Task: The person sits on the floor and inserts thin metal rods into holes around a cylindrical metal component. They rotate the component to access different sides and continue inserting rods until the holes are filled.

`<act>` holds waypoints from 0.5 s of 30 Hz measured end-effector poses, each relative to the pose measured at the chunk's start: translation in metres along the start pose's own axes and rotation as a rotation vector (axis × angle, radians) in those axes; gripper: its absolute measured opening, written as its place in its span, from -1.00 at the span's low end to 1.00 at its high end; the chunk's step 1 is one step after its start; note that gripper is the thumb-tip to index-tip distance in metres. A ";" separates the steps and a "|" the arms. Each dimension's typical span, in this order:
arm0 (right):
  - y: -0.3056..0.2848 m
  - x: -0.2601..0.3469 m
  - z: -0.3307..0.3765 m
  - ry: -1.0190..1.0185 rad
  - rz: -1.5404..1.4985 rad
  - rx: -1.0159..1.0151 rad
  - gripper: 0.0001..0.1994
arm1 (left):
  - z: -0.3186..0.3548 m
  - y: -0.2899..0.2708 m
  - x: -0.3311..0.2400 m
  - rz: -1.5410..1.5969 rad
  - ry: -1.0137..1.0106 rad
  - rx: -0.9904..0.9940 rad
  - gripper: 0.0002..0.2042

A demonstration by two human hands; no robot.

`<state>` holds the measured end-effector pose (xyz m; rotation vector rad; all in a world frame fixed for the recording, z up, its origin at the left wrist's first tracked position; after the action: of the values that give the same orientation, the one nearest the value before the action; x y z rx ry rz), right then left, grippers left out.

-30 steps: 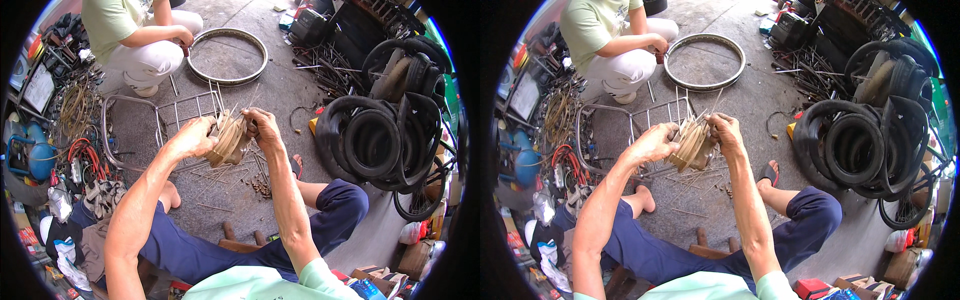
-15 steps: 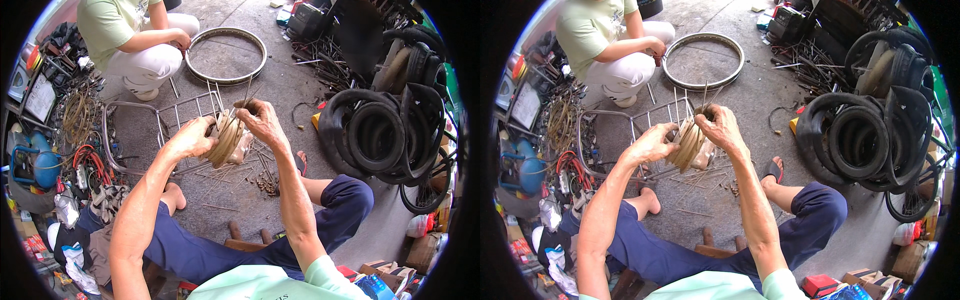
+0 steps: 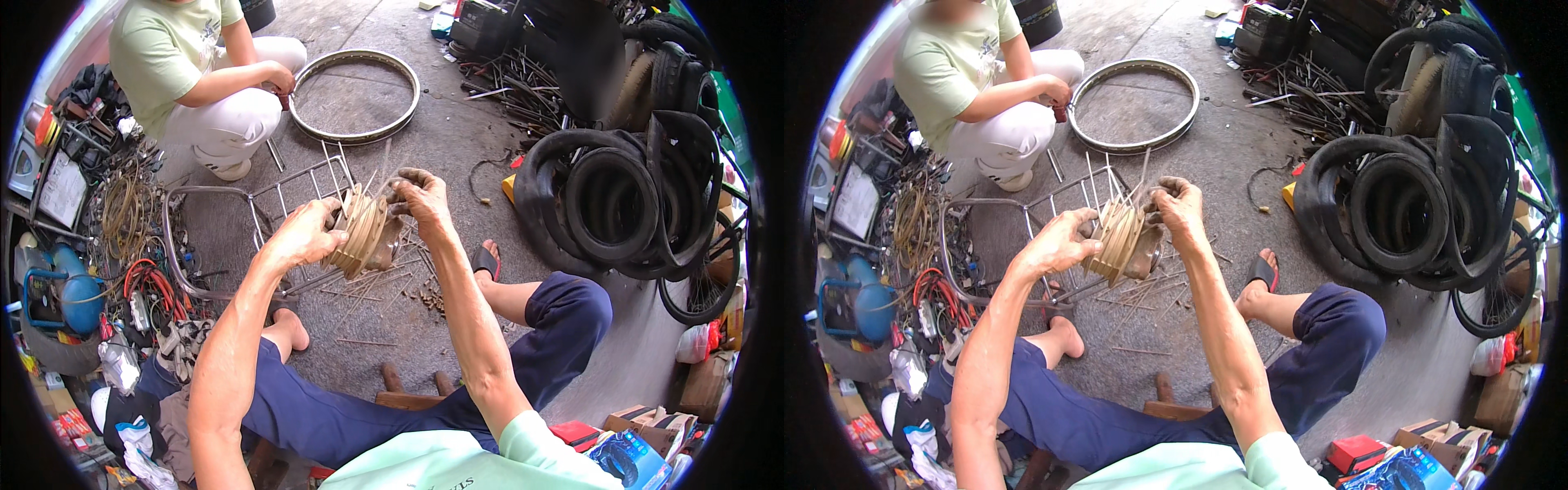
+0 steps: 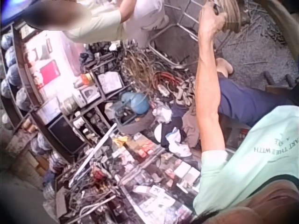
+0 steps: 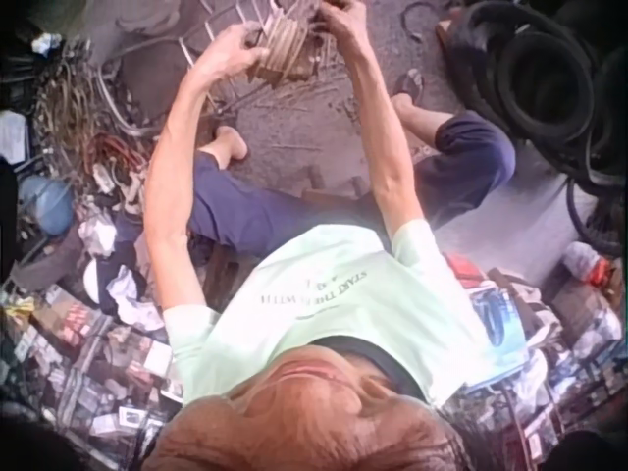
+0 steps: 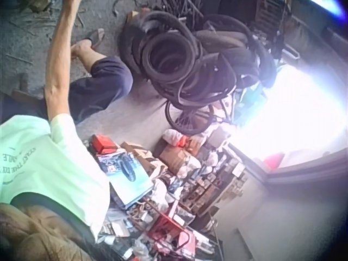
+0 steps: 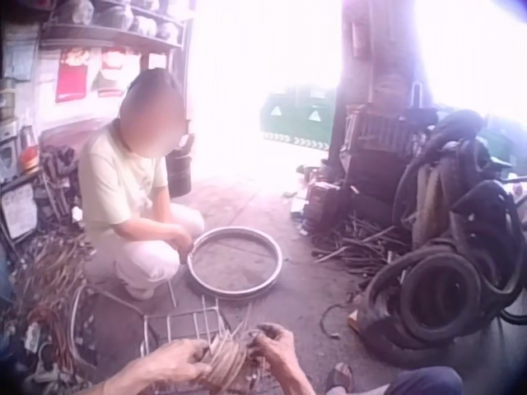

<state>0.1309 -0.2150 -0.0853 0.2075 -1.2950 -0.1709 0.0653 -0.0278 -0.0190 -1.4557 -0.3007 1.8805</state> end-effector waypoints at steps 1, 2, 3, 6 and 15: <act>-0.003 -0.004 -0.003 0.004 0.065 0.011 -0.70 | 0.000 0.001 0.001 0.011 -0.015 0.021 -0.42; -0.006 -0.007 -0.006 0.007 0.131 0.020 -0.69 | -0.001 0.002 -0.001 0.015 -0.015 0.027 -0.42; -0.010 -0.006 -0.003 -0.009 0.193 -0.028 -0.72 | -0.001 0.002 -0.001 0.017 -0.019 0.031 -0.42; -0.009 0.015 0.000 -0.236 0.421 -0.169 -0.78 | -0.003 0.004 0.003 0.045 -0.017 0.040 -0.42; 0.015 0.027 0.006 -0.085 0.965 -0.148 -0.56 | 0.001 0.003 -0.004 0.021 -0.055 0.065 -0.48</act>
<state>0.1321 -0.2070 -0.0549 -0.5602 -1.3326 0.5511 0.0635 -0.0323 -0.0180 -1.3706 -0.2489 1.9312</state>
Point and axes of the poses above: each hand's wrist, its own z-axis away from the middle knuckle, its own y-axis out of the palm, x = y × z, the point moved 8 cm from there along -z, towards the middle knuckle
